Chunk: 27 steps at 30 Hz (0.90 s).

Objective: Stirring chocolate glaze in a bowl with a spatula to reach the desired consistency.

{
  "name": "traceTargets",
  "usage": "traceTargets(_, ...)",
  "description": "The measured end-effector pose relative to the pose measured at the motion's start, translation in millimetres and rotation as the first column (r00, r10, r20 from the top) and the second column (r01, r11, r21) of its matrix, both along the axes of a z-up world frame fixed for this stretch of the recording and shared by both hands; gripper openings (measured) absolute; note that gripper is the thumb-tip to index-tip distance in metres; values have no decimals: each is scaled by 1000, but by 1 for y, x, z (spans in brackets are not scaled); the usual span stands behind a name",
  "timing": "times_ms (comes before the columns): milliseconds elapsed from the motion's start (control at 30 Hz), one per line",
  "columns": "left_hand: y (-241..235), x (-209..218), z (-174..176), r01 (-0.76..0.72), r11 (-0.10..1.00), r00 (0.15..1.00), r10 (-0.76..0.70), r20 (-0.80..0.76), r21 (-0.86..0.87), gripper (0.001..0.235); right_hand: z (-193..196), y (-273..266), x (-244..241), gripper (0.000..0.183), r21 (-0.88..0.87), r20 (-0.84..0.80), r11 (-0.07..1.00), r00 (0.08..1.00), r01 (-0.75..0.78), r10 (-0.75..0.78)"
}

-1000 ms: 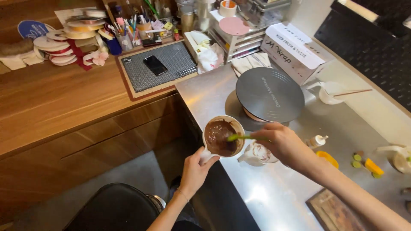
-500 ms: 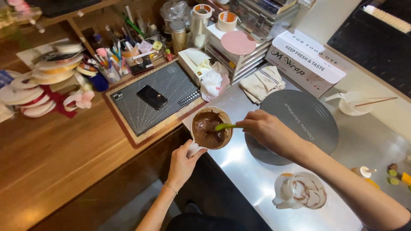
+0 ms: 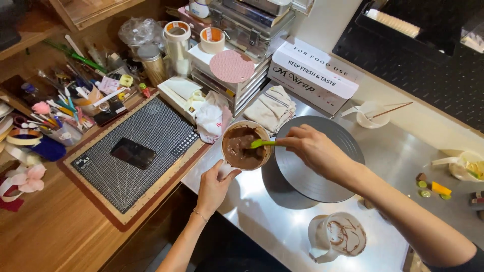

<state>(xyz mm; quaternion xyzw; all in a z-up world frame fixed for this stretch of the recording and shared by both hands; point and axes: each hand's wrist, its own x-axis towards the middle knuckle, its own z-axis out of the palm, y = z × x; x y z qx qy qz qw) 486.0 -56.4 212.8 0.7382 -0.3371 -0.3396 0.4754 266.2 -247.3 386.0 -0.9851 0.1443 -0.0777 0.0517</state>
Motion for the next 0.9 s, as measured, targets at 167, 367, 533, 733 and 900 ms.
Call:
traceTargets(167, -22, 9, -65, -1, 1000, 1000, 1, 3, -23, 92, -25, -14, 13, 24, 137, -67, 990, 997, -39, 49)
traceTargets(367, -14, 23, -103, 45, 998, 997, -41, 72, -53, 46, -128, -4, 20, 25, 265, -103, 964, 994, -4, 33)
traceTargets(533, -20, 46, -152, 142, 989, 989, -141, 41, -33, 47, -214, 14, 28, 33, 139, -154, 965, 968, 221, -199)
traceTargets(733, -45, 93, -191, 426, 904, 905, -425, -28, 25, 40, -239, 52, 47, 28, 98, -177, 923, 919, 372, -352)
traceTargets(900, -31, 178, -164, 170, 983, 983, -164, 87, -69, 37, -244, 91, 82, 31, -15, -114, 880, 873, 476, -474)
